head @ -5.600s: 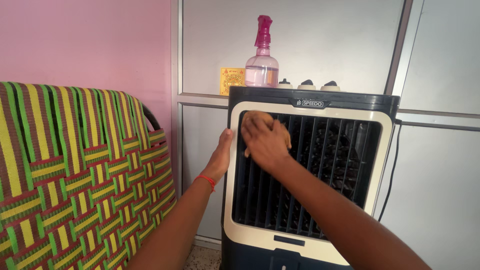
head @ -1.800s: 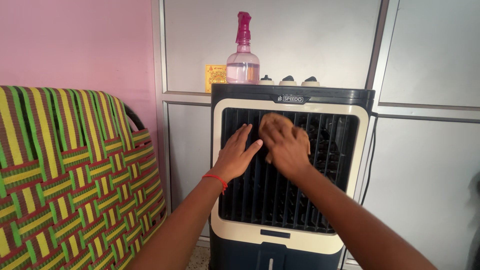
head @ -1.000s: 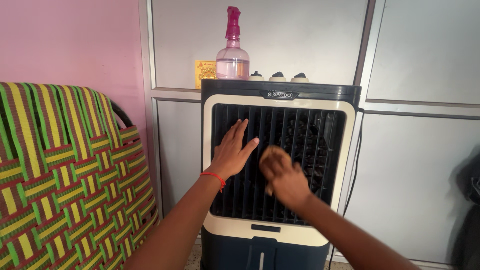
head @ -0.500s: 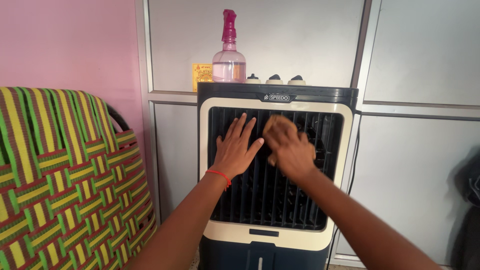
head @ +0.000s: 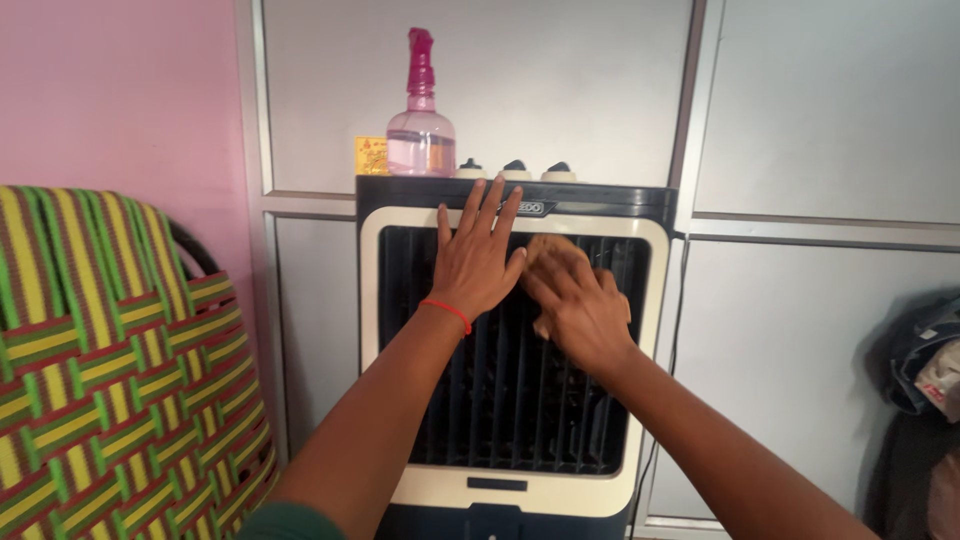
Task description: The person wipes the front grille and body of a portable air cooler with a cloth. They spray the grille with a pink liquid from a spray bottle and continue wiping the surface thoroughly.
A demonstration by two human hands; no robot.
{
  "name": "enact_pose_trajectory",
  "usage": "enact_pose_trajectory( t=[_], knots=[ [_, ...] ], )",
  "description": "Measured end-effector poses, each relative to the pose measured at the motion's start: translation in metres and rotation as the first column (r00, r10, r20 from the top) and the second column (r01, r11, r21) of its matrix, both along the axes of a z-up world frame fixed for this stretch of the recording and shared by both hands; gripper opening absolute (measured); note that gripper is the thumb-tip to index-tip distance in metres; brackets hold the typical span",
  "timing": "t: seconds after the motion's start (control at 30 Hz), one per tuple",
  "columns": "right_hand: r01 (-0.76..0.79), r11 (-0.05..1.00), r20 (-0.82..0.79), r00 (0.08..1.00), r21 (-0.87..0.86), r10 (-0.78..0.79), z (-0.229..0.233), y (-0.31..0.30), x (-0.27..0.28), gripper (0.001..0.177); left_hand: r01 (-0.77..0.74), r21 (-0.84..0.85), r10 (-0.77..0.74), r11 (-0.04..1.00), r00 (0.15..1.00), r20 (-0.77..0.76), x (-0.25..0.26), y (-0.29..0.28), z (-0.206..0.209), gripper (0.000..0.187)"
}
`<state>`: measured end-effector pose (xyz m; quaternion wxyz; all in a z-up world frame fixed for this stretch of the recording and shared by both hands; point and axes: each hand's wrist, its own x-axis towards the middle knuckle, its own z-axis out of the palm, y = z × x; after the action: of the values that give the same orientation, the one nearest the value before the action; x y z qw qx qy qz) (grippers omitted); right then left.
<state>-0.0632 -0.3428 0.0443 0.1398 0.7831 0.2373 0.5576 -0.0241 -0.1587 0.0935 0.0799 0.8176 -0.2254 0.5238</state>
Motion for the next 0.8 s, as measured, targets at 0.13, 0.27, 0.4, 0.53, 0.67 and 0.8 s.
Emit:
enact_pose_trajectory(
  t=[0.13,0.27,0.4,0.53,0.67,0.8],
  knots=[
    [0.071,0.997,-0.082,0.994,0.018,-0.069,0.015,0.004,0.006,0.07,0.007,0.069,-0.008,0.998,1.0,0.009,0.012,-0.016,0.023,0.072],
    [0.148,0.983,-0.158,0.974,-0.109,-0.165,-0.014,0.006,0.004,0.069,-0.007,0.067,0.005,0.998,1.0,0.027,0.021,-0.014,0.019,0.069],
    [0.069,0.98,-0.194,0.975,-0.184,-0.105,-0.03,-0.005,-0.006,0.063,0.063,0.008,-0.063,0.998,0.997,0.055,0.028,-0.014,0.023,0.068],
    [0.068,0.997,-0.001,0.998,-0.027,-0.068,0.004,-0.005,-0.003,0.067,0.062,-0.003,-0.061,0.998,0.993,0.098,0.035,-0.01,0.032,0.058],
    [0.071,0.992,-0.068,0.996,0.105,-0.064,0.048,0.021,0.006,0.087,0.08,-0.045,-0.073,0.996,0.987,0.142,0.038,-0.009,0.034,0.052],
    [0.324,0.946,-0.277,0.911,0.022,-0.305,0.061,0.031,0.003,0.101,0.103,-0.032,-0.102,0.994,0.994,0.03,0.037,-0.002,0.034,0.059]
  ],
)
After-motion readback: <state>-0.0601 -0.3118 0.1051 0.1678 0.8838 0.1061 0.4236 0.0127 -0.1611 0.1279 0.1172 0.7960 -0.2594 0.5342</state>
